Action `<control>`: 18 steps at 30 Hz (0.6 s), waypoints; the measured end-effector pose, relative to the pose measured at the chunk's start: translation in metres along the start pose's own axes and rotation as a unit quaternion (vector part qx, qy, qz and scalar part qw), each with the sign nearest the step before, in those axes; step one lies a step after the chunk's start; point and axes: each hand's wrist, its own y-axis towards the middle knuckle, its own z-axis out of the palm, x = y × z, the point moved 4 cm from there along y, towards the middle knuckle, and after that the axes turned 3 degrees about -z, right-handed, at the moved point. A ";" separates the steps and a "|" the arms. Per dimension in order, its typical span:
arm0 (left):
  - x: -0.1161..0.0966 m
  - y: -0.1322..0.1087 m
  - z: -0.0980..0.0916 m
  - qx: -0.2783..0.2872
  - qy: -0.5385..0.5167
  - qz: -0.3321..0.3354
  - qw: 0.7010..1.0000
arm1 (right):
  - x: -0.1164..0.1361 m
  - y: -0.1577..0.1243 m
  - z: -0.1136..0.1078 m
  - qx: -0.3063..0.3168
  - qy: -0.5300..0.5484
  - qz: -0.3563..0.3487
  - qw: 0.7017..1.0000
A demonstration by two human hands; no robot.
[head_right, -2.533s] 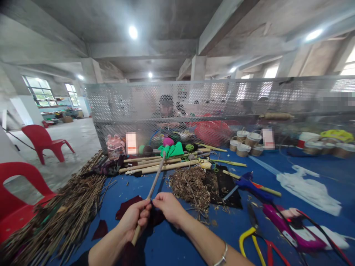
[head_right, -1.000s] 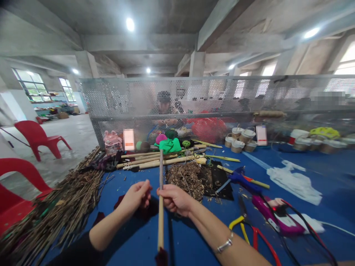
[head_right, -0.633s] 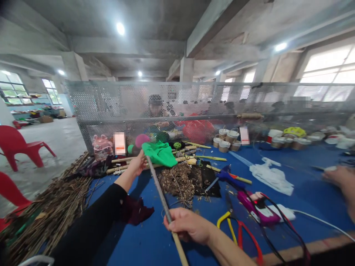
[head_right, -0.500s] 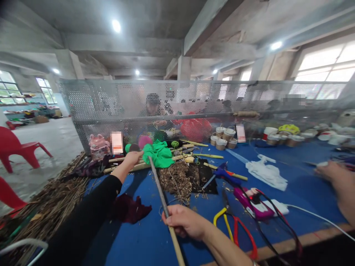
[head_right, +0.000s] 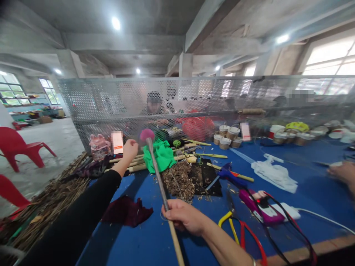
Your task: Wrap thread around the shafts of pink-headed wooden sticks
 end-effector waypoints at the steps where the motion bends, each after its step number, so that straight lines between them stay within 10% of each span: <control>1: 0.008 -0.004 0.005 0.026 0.019 0.006 0.999 | 0.004 -0.003 -0.001 -0.005 -0.005 -0.013 1.000; 11: 0.012 0.011 0.104 0.243 0.119 0.044 0.962 | 0.033 -0.040 -0.014 -0.078 -0.170 -0.072 0.980; 18: -0.001 0.045 0.094 0.182 0.088 0.044 0.978 | 0.034 -0.046 -0.029 -0.107 -0.234 -0.043 0.965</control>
